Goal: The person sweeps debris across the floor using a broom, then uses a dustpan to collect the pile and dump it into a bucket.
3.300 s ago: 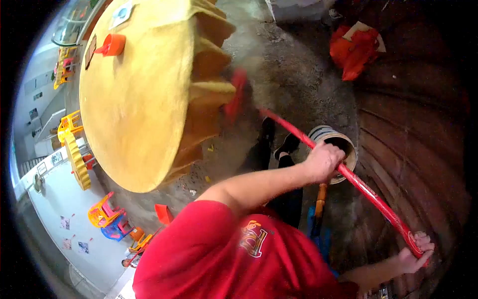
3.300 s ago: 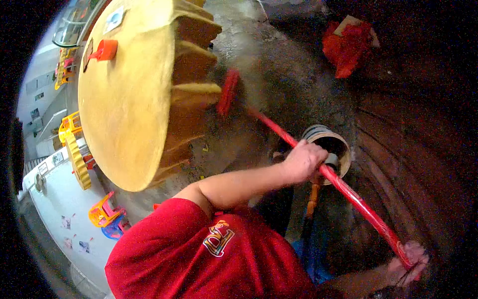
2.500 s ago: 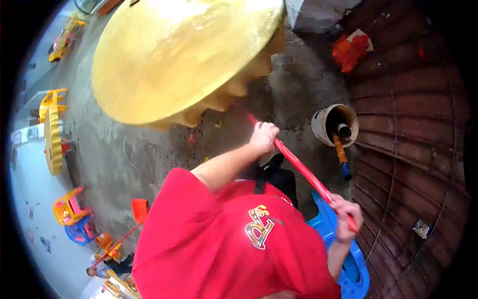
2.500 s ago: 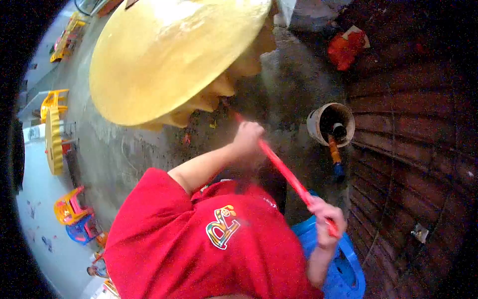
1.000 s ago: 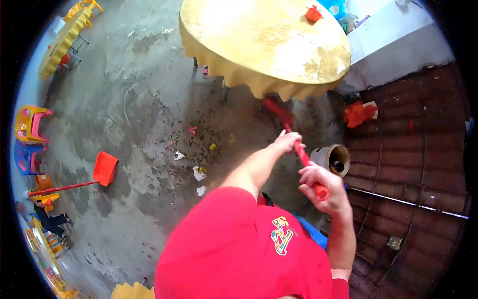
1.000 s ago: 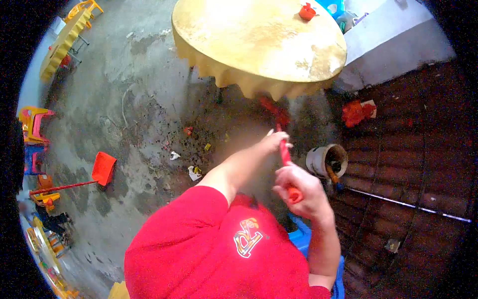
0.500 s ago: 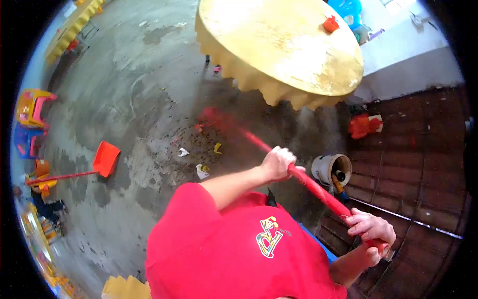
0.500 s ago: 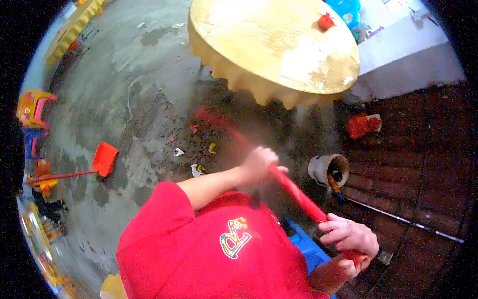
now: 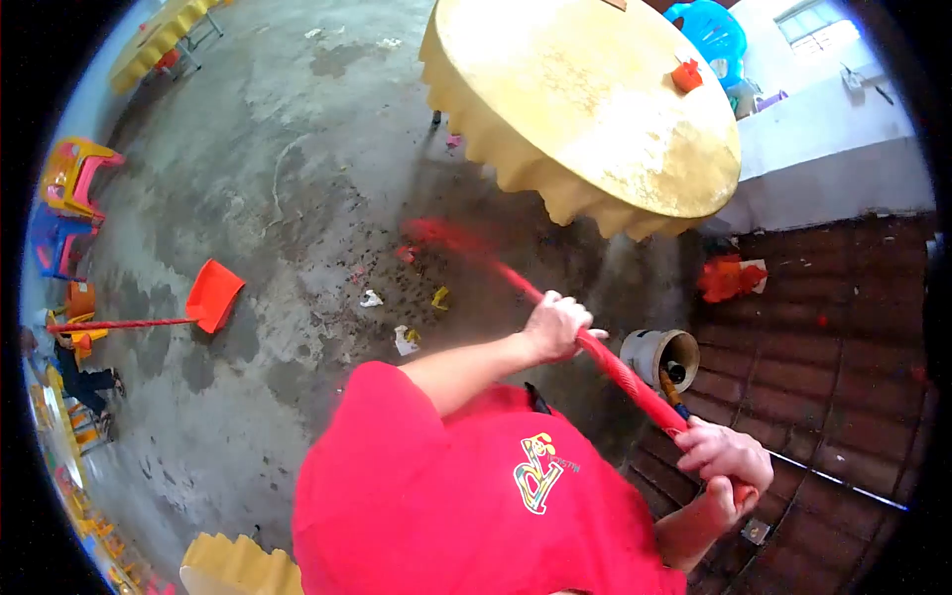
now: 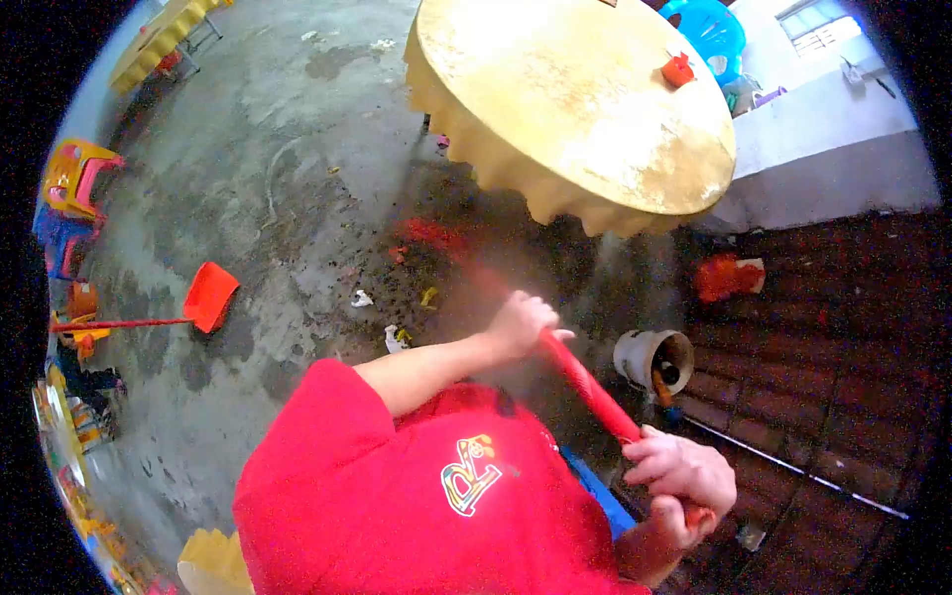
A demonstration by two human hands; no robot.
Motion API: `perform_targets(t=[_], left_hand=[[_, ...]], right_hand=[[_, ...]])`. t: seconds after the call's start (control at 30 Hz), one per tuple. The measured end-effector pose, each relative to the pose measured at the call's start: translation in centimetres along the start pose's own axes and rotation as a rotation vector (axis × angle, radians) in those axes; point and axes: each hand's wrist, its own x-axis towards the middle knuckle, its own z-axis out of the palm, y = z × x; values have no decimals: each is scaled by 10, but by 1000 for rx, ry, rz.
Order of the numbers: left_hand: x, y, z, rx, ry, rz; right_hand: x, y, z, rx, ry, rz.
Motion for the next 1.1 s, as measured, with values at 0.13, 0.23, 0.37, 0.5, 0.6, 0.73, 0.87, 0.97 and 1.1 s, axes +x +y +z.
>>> perform_targets(t=[0.13,0.23,0.37,0.5,0.6,0.73,0.87,0.97,1.1], left_hand=[[39,-14,33,66,100,17],[56,-56,55,-200,70,-73],[29,-88,88,-202,122,-95],[0,-35,35,-113,-76,28],[4,-7,8,-51,-42,41],[13,-18,-11,51,113,-61],[27,-92,-14,220,196,-277],[5,-170,27,145,112,-237],[-14,-120,16,55,-56,-139]], right_hand=[[26,-1,27,-251,-151,-80],[43,48,59,-402,-279,-81],[51,55,61,-341,-314,-7],[38,19,33,-171,-273,-67],[27,12,2,-103,-107,-48],[23,23,-8,-34,-147,-45],[46,66,33,-74,-366,-17],[48,111,68,-94,-451,10],[38,77,45,-33,-287,95]])
